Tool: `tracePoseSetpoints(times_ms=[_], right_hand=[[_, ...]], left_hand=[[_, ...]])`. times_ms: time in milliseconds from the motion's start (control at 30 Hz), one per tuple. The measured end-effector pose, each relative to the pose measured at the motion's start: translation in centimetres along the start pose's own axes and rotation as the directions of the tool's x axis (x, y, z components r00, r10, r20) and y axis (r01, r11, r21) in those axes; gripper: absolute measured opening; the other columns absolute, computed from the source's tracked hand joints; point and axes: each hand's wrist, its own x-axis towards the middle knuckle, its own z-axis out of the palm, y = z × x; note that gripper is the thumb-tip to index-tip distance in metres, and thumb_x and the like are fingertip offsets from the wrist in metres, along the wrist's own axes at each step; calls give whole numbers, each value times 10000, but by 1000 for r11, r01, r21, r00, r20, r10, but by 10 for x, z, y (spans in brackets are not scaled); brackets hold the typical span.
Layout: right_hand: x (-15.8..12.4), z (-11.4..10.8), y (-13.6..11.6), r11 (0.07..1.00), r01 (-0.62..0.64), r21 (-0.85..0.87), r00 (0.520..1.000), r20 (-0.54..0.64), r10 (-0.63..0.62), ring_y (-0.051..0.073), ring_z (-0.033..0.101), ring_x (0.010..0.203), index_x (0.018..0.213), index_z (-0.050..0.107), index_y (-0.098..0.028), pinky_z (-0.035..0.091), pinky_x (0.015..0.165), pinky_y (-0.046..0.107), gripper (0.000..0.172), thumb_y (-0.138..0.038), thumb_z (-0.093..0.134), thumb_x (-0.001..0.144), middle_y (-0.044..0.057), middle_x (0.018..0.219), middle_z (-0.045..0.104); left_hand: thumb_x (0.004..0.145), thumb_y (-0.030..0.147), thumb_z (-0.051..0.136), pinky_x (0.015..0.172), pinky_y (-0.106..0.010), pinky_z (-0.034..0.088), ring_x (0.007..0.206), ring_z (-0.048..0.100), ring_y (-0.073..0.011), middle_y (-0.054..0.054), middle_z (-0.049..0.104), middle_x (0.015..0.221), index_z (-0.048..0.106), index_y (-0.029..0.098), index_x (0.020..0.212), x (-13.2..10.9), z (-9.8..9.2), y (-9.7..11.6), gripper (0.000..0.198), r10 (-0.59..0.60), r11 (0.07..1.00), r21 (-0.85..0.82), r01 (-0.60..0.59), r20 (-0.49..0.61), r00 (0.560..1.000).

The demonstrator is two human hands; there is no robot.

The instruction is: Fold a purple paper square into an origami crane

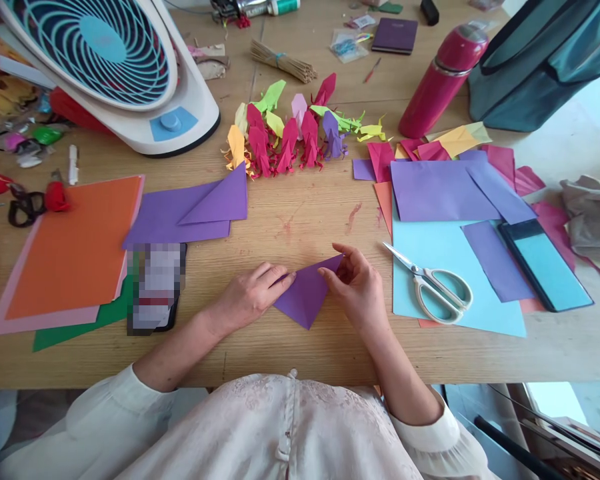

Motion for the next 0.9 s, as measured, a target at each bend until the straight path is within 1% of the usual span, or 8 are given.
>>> tracePoseSetpoints(times_ms=[100, 200, 300, 400, 467, 600, 700, 900], right_hand=[[-4, 3, -4, 981, 48, -187, 998, -30, -55, 157, 559, 617, 1075, 692, -213, 472, 599, 293, 309, -358, 701, 803, -6, 708, 626], [-8, 5, -5, 929, 115, -351, 989, -49, -141, 150, 536, 570, 1004, 703, -220, 461, 592, 287, 210, -337, 669, 833, -18, 646, 608], [-10, 5, -3, 848, 256, -464, 956, -7, -293, 169, 580, 626, 1014, 694, -231, 486, 644, 305, 161, -294, 621, 885, 15, 746, 677], [-11, 3, -1, 753, 448, -481, 882, 100, -461, 203, 650, 810, 1069, 675, -233, 514, 755, 331, 178, -215, 544, 950, 59, 935, 725], [-12, 1, -1, 677, 553, -486, 823, 192, -534, 216, 660, 894, 1110, 664, -233, 518, 819, 355, 218, -168, 515, 964, 73, 992, 728], [-14, -4, 1, 497, 713, -495, 687, 352, -635, 236, 668, 929, 1135, 664, -215, 525, 814, 390, 280, -83, 504, 946, 93, 1078, 736], [-16, -6, 3, 430, 791, -434, 600, 415, -684, 243, 684, 988, 1154, 653, -179, 545, 819, 391, 278, -60, 514, 944, 120, 1197, 722], [-17, -8, 4, 402, 835, -376, 546, 479, -687, 257, 692, 1046, 1158, 643, -157, 565, 843, 404, 261, -57, 532, 944, 150, 1254, 700]], left_hand=[[1017, 121, 412, 723, -295, 517, 937, 574, -193, -88, 653, 1092, 598, 135, 1260, 0, 2, 1, 306, -9, 1000, 14, 9, -9, 1000], [1020, 122, 405, 745, -299, 517, 941, 566, -191, -87, 650, 1086, 591, 145, 1274, -1, 4, 2, 315, -18, 1000, 14, 18, -6, 1000], [1025, 124, 394, 775, -299, 515, 966, 557, -193, -92, 647, 1106, 587, 144, 1282, -1, 5, 2, 321, -16, 1000, 19, 16, -6, 1000], [1023, 121, 401, 789, -297, 508, 981, 548, -196, -95, 640, 1138, 586, 135, 1279, -1, 4, 2, 317, -4, 1000, 17, 4, -10, 1000], [1017, 125, 421, 783, -297, 505, 968, 544, -197, -93, 639, 1138, 588, 128, 1271, -1, 4, 2, 304, 1, 1000, 21, -1, -20, 1000], [1004, 124, 462, 782, -298, 502, 973, 545, -198, -88, 641, 1145, 593, 126, 1250, -1, 4, 2, 279, 1, 999, 32, 1, -50, 999], [999, 130, 482, 779, -296, 505, 974, 551, -195, -83, 645, 1140, 590, 131, 1253, -2, 5, 2, 277, -3, 1000, 29, 6, -70, 998], [995, 136, 495, 767, -296, 507, 965, 557, -192, -75, 650, 1113, 601, 135, 1241, -1, 4, 2, 267, -6, 1000, 28, 8, -78, 997]])
